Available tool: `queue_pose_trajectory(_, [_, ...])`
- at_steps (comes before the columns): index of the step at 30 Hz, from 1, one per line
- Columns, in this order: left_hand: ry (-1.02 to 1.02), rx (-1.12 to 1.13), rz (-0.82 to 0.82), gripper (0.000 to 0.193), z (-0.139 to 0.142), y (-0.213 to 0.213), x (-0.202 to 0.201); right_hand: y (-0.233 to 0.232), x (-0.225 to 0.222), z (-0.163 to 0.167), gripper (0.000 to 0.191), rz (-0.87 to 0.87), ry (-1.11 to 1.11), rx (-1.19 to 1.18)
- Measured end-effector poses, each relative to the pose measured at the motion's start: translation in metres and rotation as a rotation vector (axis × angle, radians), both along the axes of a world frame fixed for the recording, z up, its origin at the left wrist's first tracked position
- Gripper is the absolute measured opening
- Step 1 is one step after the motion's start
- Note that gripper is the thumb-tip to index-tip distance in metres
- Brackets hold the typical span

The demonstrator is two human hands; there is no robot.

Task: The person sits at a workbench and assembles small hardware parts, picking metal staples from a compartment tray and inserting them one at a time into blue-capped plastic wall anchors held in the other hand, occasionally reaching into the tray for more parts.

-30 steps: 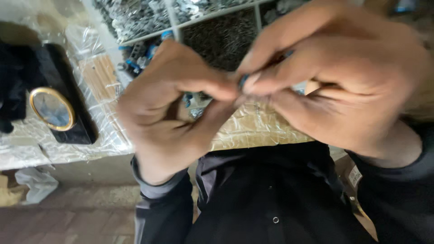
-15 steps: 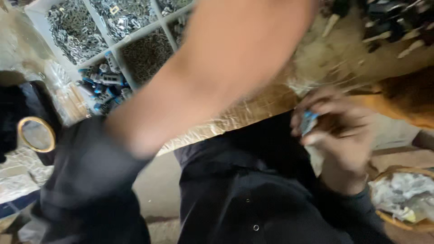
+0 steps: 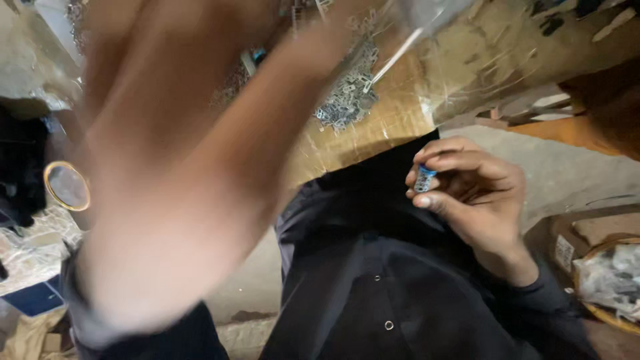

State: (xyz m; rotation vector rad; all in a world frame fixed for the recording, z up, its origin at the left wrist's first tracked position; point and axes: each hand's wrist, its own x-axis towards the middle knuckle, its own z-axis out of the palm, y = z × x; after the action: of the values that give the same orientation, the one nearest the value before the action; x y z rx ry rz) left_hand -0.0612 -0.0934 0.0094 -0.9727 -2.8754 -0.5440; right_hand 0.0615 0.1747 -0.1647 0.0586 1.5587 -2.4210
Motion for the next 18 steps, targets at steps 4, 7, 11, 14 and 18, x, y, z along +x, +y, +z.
queue_pose_trajectory(4, [-0.265, -0.199, 0.397, 0.039, 0.007, -0.035, 0.072, -0.004, -0.036, 0.018, 0.039, -0.022, 0.032, 0.038])
queue_pose_trajectory(7, [-0.42, 0.26, 0.073, 0.034, -0.038, -0.029, 0.09, 0.005, -0.06, 0.021, 0.046, 0.055, 0.153, 0.155])
queue_pose_trajectory(11, [-0.23, 0.494, 0.09, 0.034, -0.084, 0.024, 0.075, 0.022, -0.058, 0.02, 0.043, -0.086, 0.293, 0.076])
queue_pose_trajectory(14, [-0.098, 0.417, 0.215, 0.032, -0.103, 0.05, 0.063, 0.023, -0.057, 0.016, 0.041, -0.207, 0.337, -0.048])
queue_pose_trajectory(18, [-0.098, 0.304, 0.332, 0.029, -0.111, 0.04, 0.071, -0.015, -0.077, 0.01, 0.037, -0.128, 0.277, -0.078])
